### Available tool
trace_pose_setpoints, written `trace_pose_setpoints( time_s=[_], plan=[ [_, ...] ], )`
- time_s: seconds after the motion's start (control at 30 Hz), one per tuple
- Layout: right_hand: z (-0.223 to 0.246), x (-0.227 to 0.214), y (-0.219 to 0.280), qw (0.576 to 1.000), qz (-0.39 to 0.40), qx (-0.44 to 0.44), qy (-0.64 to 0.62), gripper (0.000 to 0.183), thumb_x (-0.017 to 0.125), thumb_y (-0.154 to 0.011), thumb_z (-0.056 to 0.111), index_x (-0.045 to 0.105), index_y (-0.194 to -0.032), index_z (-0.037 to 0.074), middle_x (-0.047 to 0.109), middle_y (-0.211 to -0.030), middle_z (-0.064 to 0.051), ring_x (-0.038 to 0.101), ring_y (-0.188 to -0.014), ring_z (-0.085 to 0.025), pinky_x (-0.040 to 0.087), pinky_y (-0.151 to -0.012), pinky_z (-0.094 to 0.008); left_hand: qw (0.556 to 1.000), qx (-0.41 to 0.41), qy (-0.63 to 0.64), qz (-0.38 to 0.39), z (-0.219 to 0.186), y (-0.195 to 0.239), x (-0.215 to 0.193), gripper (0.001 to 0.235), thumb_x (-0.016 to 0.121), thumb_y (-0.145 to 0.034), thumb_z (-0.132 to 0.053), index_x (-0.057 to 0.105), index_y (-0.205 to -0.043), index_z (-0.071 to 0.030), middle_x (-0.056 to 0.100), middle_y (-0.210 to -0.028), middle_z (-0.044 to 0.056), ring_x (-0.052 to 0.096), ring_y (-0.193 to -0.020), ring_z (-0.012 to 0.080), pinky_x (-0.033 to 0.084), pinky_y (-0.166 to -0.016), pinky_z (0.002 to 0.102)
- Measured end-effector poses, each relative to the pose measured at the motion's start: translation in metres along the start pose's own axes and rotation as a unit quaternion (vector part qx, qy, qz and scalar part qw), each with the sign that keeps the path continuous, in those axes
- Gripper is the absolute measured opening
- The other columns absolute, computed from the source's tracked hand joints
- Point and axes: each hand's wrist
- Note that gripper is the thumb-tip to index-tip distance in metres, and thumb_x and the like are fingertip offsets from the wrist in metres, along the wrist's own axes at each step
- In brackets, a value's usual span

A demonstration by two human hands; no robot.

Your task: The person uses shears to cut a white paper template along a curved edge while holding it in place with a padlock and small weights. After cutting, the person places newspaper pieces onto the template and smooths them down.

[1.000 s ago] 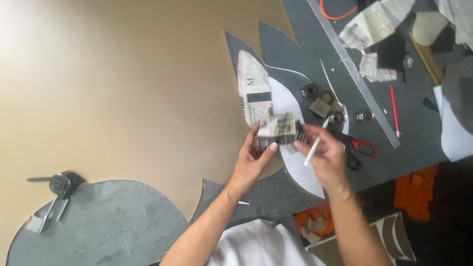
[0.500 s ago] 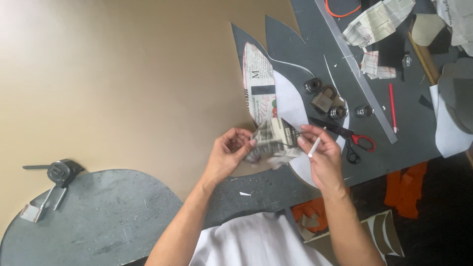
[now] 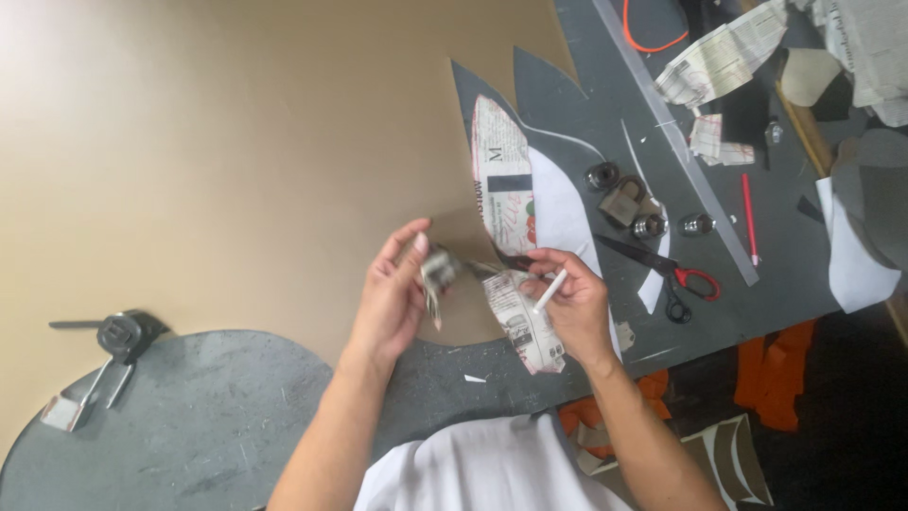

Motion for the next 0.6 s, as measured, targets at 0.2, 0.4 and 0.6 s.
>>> trace_pose_setpoints(
  time_s=[0.2,0.4,0.6],
  plan=[
    [-0.017,0.021,-0.018,0.989,0.107,0.094,0.035,0.059,0.075,-0.082,-0.006,0.055,-0.138,-0.001,0.071,-0.110,-0.009,0.073,-0.096,-0.013,0.064,-0.082,-0.026,0.998,0.060,0.020,0.001,-0.024,-0.061,-0.021,0.037,0.061,-0.104,-0.008,0.054,-0.138,0.007,0.071,-0.114,0.014,0.071,-0.096,0.0187,0.060,-0.084,0.031],
    [-0.045,0.030,-0.019,0.981,0.063,0.119,0.138,0.049,0.075,-0.089,0.000,0.063,-0.137,0.004,0.072,-0.102,-0.010,0.070,-0.081,-0.013,0.058,-0.066,-0.026,0.994,0.047,-0.056,-0.081,-0.029,-0.124,-0.040,0.040,0.056,-0.100,-0.001,0.051,-0.138,0.011,0.065,-0.123,0.020,0.070,-0.108,0.0248,0.064,-0.093,0.035],
    [-0.055,0.031,-0.006,0.986,0.050,0.089,0.132,0.048,0.073,-0.089,-0.001,0.061,-0.135,0.005,0.070,-0.101,-0.007,0.071,-0.085,-0.009,0.061,-0.067,-0.023,0.986,0.056,-0.132,-0.081,-0.024,-0.148,-0.057,0.042,0.055,-0.098,0.003,0.049,-0.139,0.008,0.065,-0.127,0.023,0.072,-0.112,0.0269,0.065,-0.089,0.034]
  ],
)
Point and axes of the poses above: each hand's wrist, its own y-axis away from the middle knuckle, its own x-axis out of the palm, z = x × y
